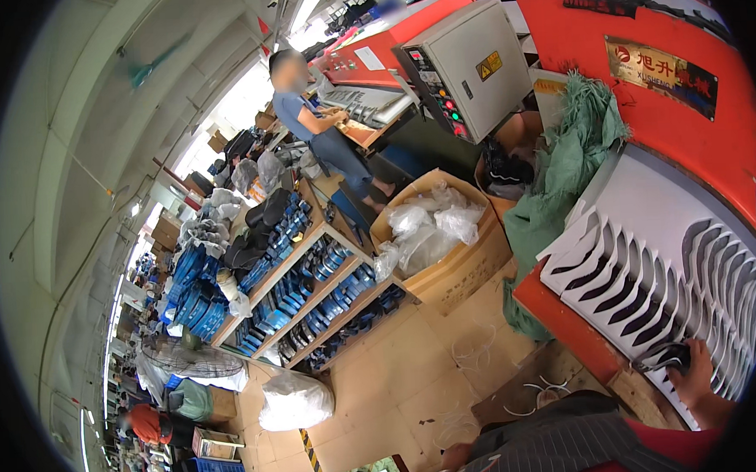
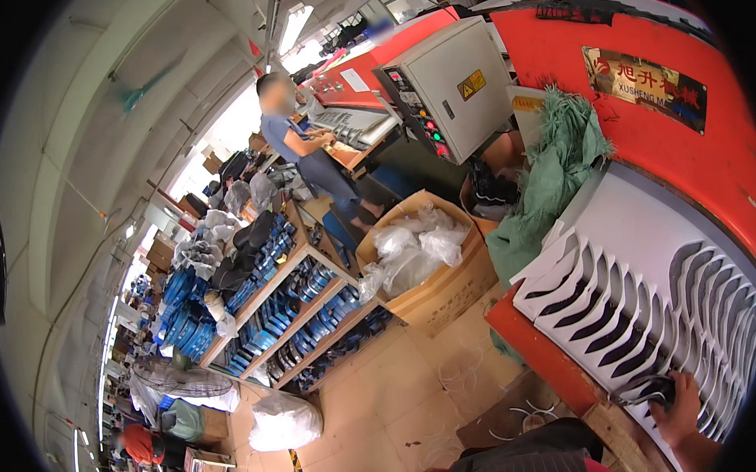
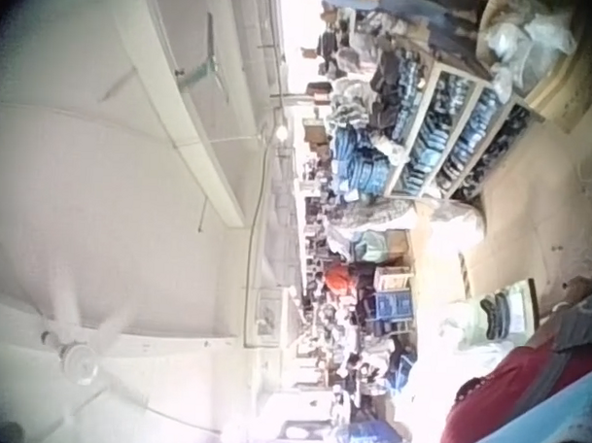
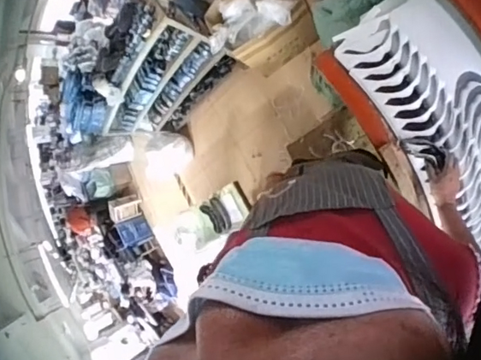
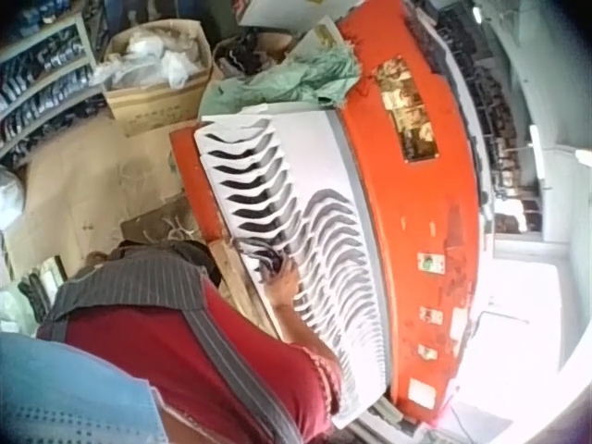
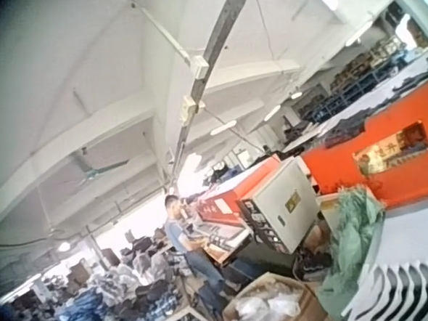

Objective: Feeding shoe components into a machine for stamping or processing.

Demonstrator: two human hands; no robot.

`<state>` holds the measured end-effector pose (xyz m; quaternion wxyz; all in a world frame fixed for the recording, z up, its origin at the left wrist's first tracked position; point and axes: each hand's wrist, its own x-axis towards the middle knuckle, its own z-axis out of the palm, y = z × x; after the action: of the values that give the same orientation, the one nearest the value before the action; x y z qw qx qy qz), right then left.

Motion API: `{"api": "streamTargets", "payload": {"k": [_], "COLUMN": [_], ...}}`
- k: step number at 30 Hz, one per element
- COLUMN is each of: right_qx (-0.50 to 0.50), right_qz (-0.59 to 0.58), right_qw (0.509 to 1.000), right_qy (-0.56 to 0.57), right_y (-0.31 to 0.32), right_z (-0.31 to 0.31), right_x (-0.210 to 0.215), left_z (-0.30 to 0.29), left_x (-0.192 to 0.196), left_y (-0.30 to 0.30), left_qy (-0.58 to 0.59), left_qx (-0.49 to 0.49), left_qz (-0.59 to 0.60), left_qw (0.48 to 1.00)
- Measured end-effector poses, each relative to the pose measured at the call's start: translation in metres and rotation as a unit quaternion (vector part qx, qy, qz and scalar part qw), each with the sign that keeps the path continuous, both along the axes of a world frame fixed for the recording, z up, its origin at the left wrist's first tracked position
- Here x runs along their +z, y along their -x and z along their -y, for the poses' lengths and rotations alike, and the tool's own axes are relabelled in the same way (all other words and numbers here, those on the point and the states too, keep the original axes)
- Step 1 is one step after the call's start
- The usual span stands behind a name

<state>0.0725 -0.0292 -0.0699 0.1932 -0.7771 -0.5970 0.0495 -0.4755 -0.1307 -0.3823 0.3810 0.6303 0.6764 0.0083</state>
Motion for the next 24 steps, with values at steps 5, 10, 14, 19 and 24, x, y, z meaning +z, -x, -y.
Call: {"api": "streamTargets", "payload": {"k": [5, 10, 14, 19, 24], "right_qx": [0.003, -0.017, -0.034, -0.031, -0.065], "right_qz": [-0.024, 0.008, 0.033, 0.055, 0.028], "right_qw": [1.0, 0.999, 0.998, 0.997, 0.994], "right_qy": [-0.02, -0.032, -0.036, -0.044, 0.086], "right_y": [0.006, 0.009, 0.008, 0.004, 0.004], "right_z": [-0.003, -0.003, -0.002, -0.003, -0.009], "right_x": [0.002, -0.001, -0.007, -0.011, -0.001], "left_z": [0.0, -0.026, -0.068, -0.116, -0.13], "left_x": [-0.031, -0.053, -0.062, -0.073, -0.092], "left_y": [0.035, 0.034, 0.024, 0.033, 0.066], "left_qy": [0.106, 0.122, 0.077, 0.042, -0.095], "left_qx": [-0.033, 0.118, 0.129, 0.076, -0.254], "left_qz": [-0.05, 0.004, 0.044, 0.046, 0.006], "left_qw": [0.993, 0.985, 0.988, 0.995, 0.963]}}
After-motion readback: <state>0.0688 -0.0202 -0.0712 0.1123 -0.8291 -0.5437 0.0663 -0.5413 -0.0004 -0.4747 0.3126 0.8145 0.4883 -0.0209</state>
